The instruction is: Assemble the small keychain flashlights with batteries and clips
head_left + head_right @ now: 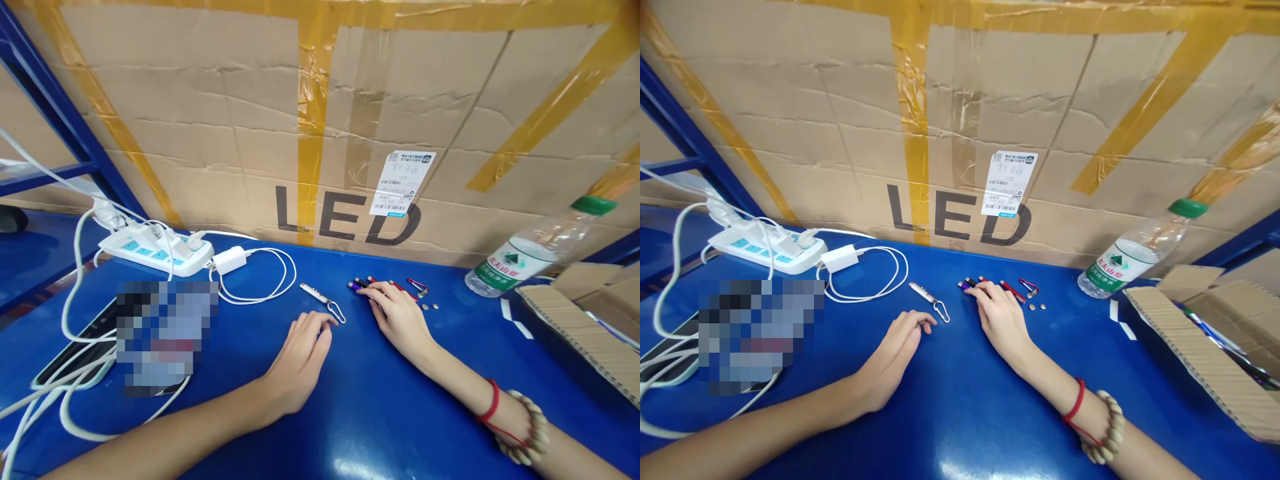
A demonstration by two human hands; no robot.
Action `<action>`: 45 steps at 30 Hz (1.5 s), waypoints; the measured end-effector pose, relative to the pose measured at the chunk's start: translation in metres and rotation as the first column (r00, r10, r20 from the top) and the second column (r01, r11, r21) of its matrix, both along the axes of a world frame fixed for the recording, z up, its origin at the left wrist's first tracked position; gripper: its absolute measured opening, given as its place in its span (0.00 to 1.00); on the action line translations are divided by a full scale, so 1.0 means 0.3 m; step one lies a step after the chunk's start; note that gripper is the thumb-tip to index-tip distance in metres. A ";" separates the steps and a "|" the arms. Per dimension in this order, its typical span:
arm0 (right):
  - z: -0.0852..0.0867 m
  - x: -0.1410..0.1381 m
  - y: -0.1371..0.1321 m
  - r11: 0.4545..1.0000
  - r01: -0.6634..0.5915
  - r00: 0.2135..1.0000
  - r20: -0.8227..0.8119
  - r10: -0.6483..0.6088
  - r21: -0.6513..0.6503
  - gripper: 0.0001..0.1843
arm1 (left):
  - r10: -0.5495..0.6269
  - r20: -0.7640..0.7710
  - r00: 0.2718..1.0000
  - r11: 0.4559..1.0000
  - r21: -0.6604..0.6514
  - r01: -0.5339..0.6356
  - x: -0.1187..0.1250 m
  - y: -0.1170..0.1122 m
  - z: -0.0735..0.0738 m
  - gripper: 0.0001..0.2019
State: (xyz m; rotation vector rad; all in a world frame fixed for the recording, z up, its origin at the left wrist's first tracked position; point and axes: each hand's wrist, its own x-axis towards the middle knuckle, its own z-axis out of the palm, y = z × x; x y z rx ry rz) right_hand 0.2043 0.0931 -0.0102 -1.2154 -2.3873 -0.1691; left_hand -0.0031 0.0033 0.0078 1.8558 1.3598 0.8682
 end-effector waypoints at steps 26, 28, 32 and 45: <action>0.130 -0.143 -0.154 0.833 -0.260 0.966 -0.135 0.222 -0.488 0.06 | 0.128 0.056 0.990 0.990 0.045 -0.130 -0.003 -0.009 -0.026 0.11; 0.123 -0.108 -0.177 0.791 -0.267 0.960 -0.219 0.172 -0.550 0.05 | 0.123 -0.054 0.991 0.990 0.070 -0.119 0.000 -0.002 -0.027 0.10; 0.092 -0.068 -0.199 0.723 -0.320 0.911 -0.408 0.058 -0.612 0.05 | 0.022 -0.253 0.967 0.997 0.078 -0.003 0.008 0.008 -0.025 0.10; 0.086 -0.054 -0.234 0.582 -0.501 0.808 -0.587 0.048 -0.641 0.17 | -0.093 -0.302 0.949 0.959 0.229 0.167 0.017 0.004 -0.022 0.07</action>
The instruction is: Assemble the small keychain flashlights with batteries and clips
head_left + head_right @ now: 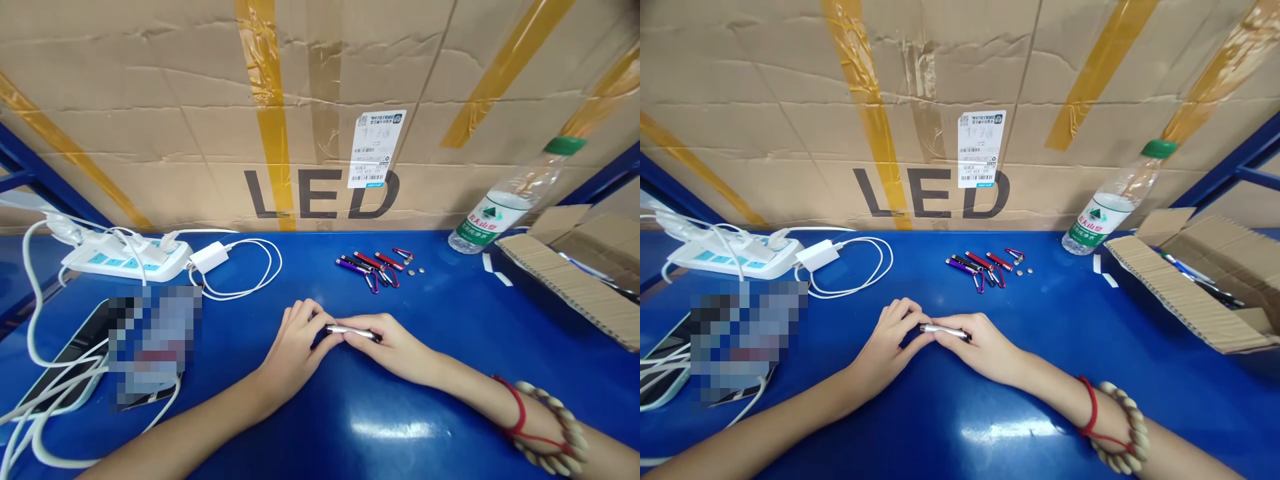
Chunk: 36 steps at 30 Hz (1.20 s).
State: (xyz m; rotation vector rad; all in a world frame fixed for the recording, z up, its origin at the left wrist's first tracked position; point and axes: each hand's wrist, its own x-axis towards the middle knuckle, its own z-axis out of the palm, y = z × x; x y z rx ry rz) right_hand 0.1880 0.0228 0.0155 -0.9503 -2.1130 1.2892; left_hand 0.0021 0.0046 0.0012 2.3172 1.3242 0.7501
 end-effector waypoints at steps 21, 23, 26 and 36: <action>-0.038 0.010 0.044 0.992 0.125 0.989 0.072 -0.125 0.015 0.16 | 0.139 0.203 0.969 0.962 -0.259 -0.084 -0.008 0.015 0.019 0.12; -0.035 0.010 0.041 0.992 0.123 0.990 0.064 -0.124 0.014 0.15 | 0.136 0.207 0.969 0.962 -0.260 -0.080 -0.008 0.014 0.022 0.12; -0.030 0.009 0.037 0.993 0.112 0.993 0.045 -0.113 0.022 0.13 | 0.135 0.209 0.969 0.961 -0.264 -0.077 -0.008 0.013 0.025 0.13; -0.033 0.012 0.035 0.994 0.109 0.991 0.072 -0.110 0.021 0.15 | 0.138 0.206 0.969 0.960 -0.268 -0.080 -0.008 0.012 0.022 0.15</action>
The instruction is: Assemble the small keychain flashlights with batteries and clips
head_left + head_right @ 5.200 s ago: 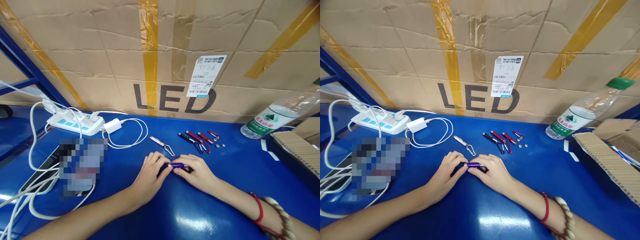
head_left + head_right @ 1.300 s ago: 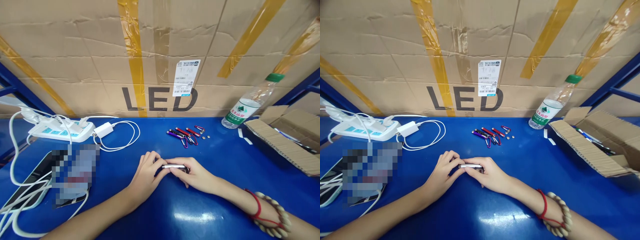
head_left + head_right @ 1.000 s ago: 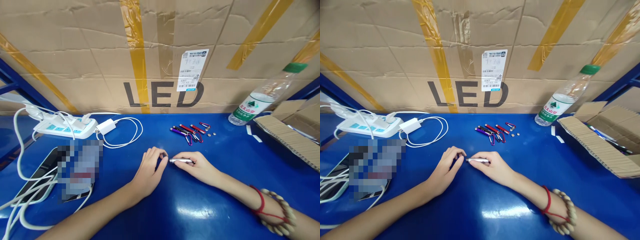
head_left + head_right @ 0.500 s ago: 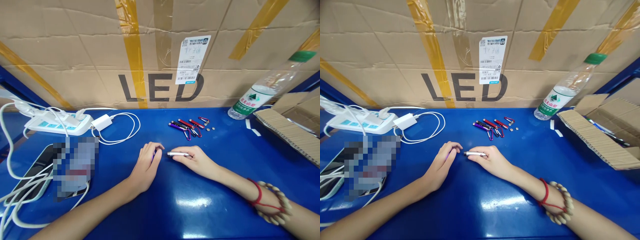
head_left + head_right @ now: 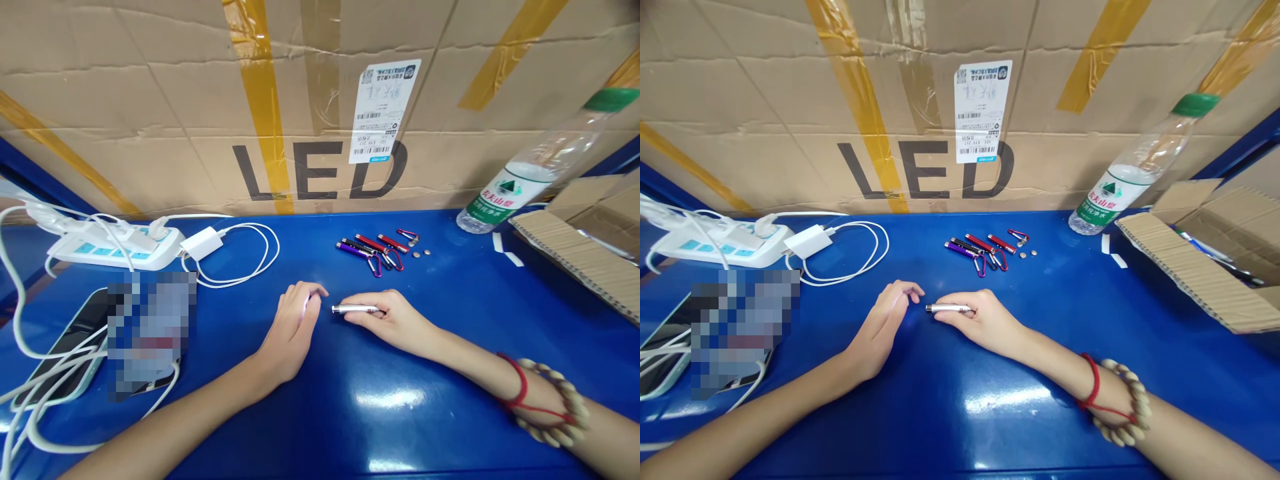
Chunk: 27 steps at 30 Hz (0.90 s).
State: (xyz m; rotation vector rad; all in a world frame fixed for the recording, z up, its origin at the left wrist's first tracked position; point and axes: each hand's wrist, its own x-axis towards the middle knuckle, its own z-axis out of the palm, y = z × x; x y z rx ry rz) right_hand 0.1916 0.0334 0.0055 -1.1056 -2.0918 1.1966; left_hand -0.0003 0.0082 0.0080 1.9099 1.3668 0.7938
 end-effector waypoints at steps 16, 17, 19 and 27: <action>-0.024 -0.001 -0.007 1.000 0.025 1.000 -0.014 -0.025 0.000 0.15 | -0.003 -0.002 1.000 1.000 0.013 0.003 -0.005 0.000 -0.009 0.18; -0.024 -0.001 -0.007 1.000 0.024 1.000 -0.012 -0.024 0.001 0.15 | -0.002 0.000 1.000 1.000 0.012 0.002 -0.005 0.000 -0.007 0.18; -0.023 0.000 -0.006 1.000 0.020 1.000 -0.016 -0.020 -0.002 0.14 | -0.002 0.002 1.000 1.000 0.009 0.002 -0.004 -0.002 -0.004 0.18; -0.018 0.001 0.004 1.000 -0.010 0.999 -0.047 0.010 -0.004 0.14 | -0.012 0.007 1.000 1.000 0.008 0.012 -0.007 0.001 -0.011 0.17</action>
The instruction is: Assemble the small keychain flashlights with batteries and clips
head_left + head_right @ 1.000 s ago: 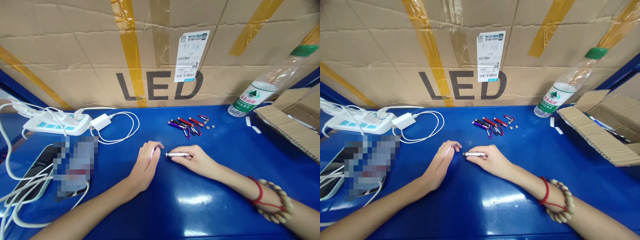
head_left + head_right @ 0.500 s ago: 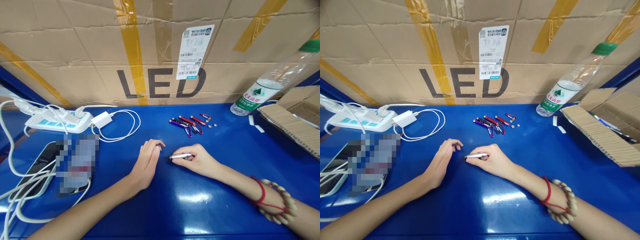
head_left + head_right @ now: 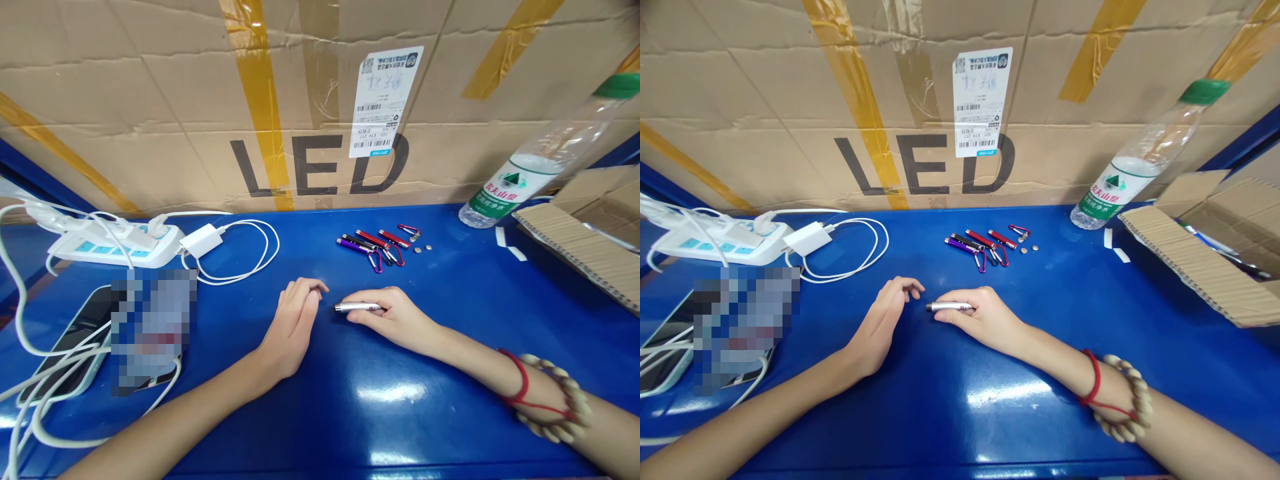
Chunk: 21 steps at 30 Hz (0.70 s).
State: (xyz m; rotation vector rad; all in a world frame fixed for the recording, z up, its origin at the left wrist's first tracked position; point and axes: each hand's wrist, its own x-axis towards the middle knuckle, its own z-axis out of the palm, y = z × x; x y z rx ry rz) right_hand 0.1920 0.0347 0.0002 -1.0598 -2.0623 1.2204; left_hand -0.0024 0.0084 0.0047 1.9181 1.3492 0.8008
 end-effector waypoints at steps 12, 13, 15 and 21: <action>0.019 0.002 -0.018 0.964 -0.057 0.974 0.227 -0.004 0.259 0.17 | 0.016 -0.006 1.000 0.999 -0.031 -0.016 0.004 -0.005 0.011 0.16; 0.019 0.003 -0.016 0.946 -0.046 0.962 0.269 -0.044 0.321 0.17 | 0.015 -0.006 1.000 0.999 -0.029 -0.015 0.004 -0.005 0.009 0.16; 0.018 0.007 -0.008 0.899 -0.029 0.919 0.365 -0.147 0.437 0.19 | 0.012 -0.011 1.000 1.000 -0.021 -0.012 0.006 -0.005 0.006 0.15; 0.014 0.016 0.043 0.751 -0.092 0.775 0.521 -0.358 0.653 0.16 | 0.032 -0.019 0.999 0.999 -0.020 -0.033 0.011 -0.009 0.009 0.14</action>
